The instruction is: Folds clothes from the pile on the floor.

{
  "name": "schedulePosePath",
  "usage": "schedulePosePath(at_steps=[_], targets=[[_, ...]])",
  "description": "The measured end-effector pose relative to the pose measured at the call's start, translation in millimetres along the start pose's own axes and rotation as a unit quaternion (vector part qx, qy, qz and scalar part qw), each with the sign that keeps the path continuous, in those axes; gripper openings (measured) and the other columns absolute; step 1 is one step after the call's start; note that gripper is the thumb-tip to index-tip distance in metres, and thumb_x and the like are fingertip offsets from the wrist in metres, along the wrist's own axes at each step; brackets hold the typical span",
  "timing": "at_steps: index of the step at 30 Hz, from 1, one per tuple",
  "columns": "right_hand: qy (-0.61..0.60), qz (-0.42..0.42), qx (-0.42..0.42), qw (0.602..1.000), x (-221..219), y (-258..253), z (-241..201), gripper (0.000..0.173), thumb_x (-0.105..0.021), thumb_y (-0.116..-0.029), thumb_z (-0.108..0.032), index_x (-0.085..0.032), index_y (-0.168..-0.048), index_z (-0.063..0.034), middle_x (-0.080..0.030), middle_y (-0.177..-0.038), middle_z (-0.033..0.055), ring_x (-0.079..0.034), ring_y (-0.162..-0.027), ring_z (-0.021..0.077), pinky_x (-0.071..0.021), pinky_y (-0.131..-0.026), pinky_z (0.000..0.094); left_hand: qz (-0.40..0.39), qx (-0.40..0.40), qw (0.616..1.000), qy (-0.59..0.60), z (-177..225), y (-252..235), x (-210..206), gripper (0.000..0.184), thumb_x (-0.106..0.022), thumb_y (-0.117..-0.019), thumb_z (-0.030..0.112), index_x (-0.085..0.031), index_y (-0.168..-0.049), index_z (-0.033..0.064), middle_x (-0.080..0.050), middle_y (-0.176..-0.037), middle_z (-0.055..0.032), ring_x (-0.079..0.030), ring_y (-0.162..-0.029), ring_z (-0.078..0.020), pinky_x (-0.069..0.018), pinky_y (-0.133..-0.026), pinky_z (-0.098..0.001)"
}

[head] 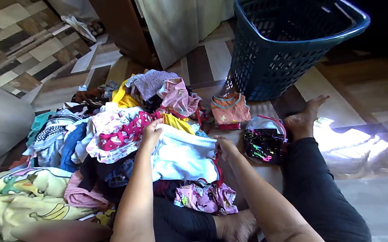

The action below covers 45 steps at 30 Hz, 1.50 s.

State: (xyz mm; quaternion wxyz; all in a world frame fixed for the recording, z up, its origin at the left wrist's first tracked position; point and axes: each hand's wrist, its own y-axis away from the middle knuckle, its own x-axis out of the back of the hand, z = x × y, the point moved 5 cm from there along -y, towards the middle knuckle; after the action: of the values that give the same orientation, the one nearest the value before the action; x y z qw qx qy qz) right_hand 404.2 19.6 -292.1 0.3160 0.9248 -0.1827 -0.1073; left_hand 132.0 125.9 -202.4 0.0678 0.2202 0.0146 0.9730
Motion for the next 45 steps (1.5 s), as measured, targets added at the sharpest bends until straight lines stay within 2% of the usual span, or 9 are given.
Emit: schedulePosePath(at_steps=[5,11,21,27,31,34,36,40,45], targets=[[0.060,-0.035,0.088,0.994,4.9,6.6,-9.9,0.039,-0.061,-0.0884,0.013,-0.055,-0.126,0.0033,-0.061,-0.099,0.0144,-0.056,-0.071,0.0154,-0.0496,-0.062,0.0310,0.011,0.011,0.999,0.051,-3.4,15.1,12.3,0.041,-0.055,-0.0995,-0.004,-0.056,-0.140,0.0007,-0.060,-0.137,-0.0180,-0.061,-0.116,-0.0240,-0.0493,-0.098,-0.0426],[0.323,0.028,0.173,0.930,10.5,12.9,-24.5,0.029,-0.069,-0.0944,-0.007,-0.067,-0.122,0.0023,-0.067,-0.117,0.0254,-0.063,-0.113,0.0404,-0.0464,-0.100,0.0589,0.000,0.016,1.000,0.008,12.2,18.1,13.5,0.037,-0.057,-0.0988,-0.003,-0.059,-0.136,-0.0007,-0.066,-0.126,-0.0195,-0.064,-0.109,-0.0243,-0.0510,-0.095,-0.0431],[0.453,-0.062,0.325,0.828,17.2,53.1,40.3,0.023,-0.068,-0.0920,-0.009,-0.072,-0.112,0.0037,-0.061,-0.130,0.0292,-0.054,-0.126,0.0485,-0.0393,-0.103,0.0677,-0.036,-0.060,0.988,-0.134,-20.1,116.8,39.7,0.020,-0.063,-0.0905,-0.006,-0.071,-0.109,-0.0089,-0.068,-0.121,-0.0249,-0.066,-0.115,-0.0303,-0.0525,-0.100,-0.0436],[0.468,-0.112,0.254,0.839,15.4,51.6,42.3,0.032,-0.052,-0.1010,-0.018,-0.072,-0.120,-0.0028,-0.059,-0.139,0.0210,-0.047,-0.137,0.0409,-0.0313,-0.110,0.0653,0.057,-0.123,0.974,-0.184,-41.5,152.5,36.0,0.020,-0.058,-0.0912,-0.004,-0.074,-0.103,-0.0084,-0.066,-0.125,-0.0293,-0.059,-0.126,-0.0429,-0.0437,-0.110,-0.0522],[0.471,-0.096,0.228,0.847,-1.4,40.2,22.6,0.043,-0.046,-0.1074,-0.023,-0.054,-0.144,-0.0020,-0.050,-0.152,0.0203,-0.042,-0.145,0.0378,-0.0284,-0.115,0.0646,0.173,-0.198,0.941,-0.211,-1.5,156.3,4.9,0.023,-0.054,-0.0913,-0.007,-0.073,-0.103,-0.0100,-0.067,-0.121,-0.0303,-0.061,-0.122,-0.0478,-0.0441,-0.108,-0.0580],[0.529,-0.132,0.160,0.823,-16.4,30.6,26.7,0.061,-0.052,-0.1047,-0.025,-0.032,-0.161,-0.0120,-0.041,-0.160,0.0161,-0.028,-0.152,0.0395,-0.0201,-0.116,0.0714,0.087,-0.250,0.946,-0.185,22.3,152.9,-49.7,0.024,-0.055,-0.0898,-0.009,-0.075,-0.101,-0.0070,-0.071,-0.119,-0.0253,-0.062,-0.121,-0.0455,-0.0454,-0.108,-0.0567],[0.562,-0.153,0.132,0.802,-19.6,28.1,30.9,0.072,-0.060,-0.0991,-0.027,-0.028,-0.163,-0.0172,-0.049,-0.153,0.0198,-0.036,-0.146,0.0444,-0.0187,-0.114,0.0744,0.015,-0.243,0.950,-0.196,19.5,146.3,-80.1,0.025,-0.056,-0.0905,-0.006,-0.077,-0.105,-0.0035,-0.069,-0.125,-0.0230,-0.059,-0.127,-0.0462,-0.0409,-0.111,-0.0608],[0.586,-0.186,0.109,0.781,-11.9,22.4,37.1,0.049,-0.063,-0.1002,-0.036,-0.060,-0.140,-0.0066,-0.061,-0.138,0.0224,-0.047,-0.138,0.0449,-0.0249,-0.112,0.0730,-0.129,-0.114,0.933,-0.317,-26.8,129.7,-105.5,0.035,-0.053,-0.1020,0.014,-0.067,-0.133,0.0038,-0.052,-0.151,-0.0188,-0.036,-0.148,-0.0418,-0.0157,-0.123,-0.0611],[0.521,-0.223,0.142,0.811,4.7,36.1,18.7,0.046,-0.064,-0.1005,-0.029,-0.061,-0.134,0.0030,-0.052,-0.147,0.0240,-0.042,-0.142,0.0402,-0.0254,-0.115,0.0656,-0.169,-0.108,0.900,-0.386,-44.5,131.3,-118.4,0.040,-0.047,-0.1049,0.015,-0.060,-0.142,0.0076,-0.042,-0.159,-0.0161,-0.027,-0.153,-0.0407,-0.0108,-0.123,-0.0631]])
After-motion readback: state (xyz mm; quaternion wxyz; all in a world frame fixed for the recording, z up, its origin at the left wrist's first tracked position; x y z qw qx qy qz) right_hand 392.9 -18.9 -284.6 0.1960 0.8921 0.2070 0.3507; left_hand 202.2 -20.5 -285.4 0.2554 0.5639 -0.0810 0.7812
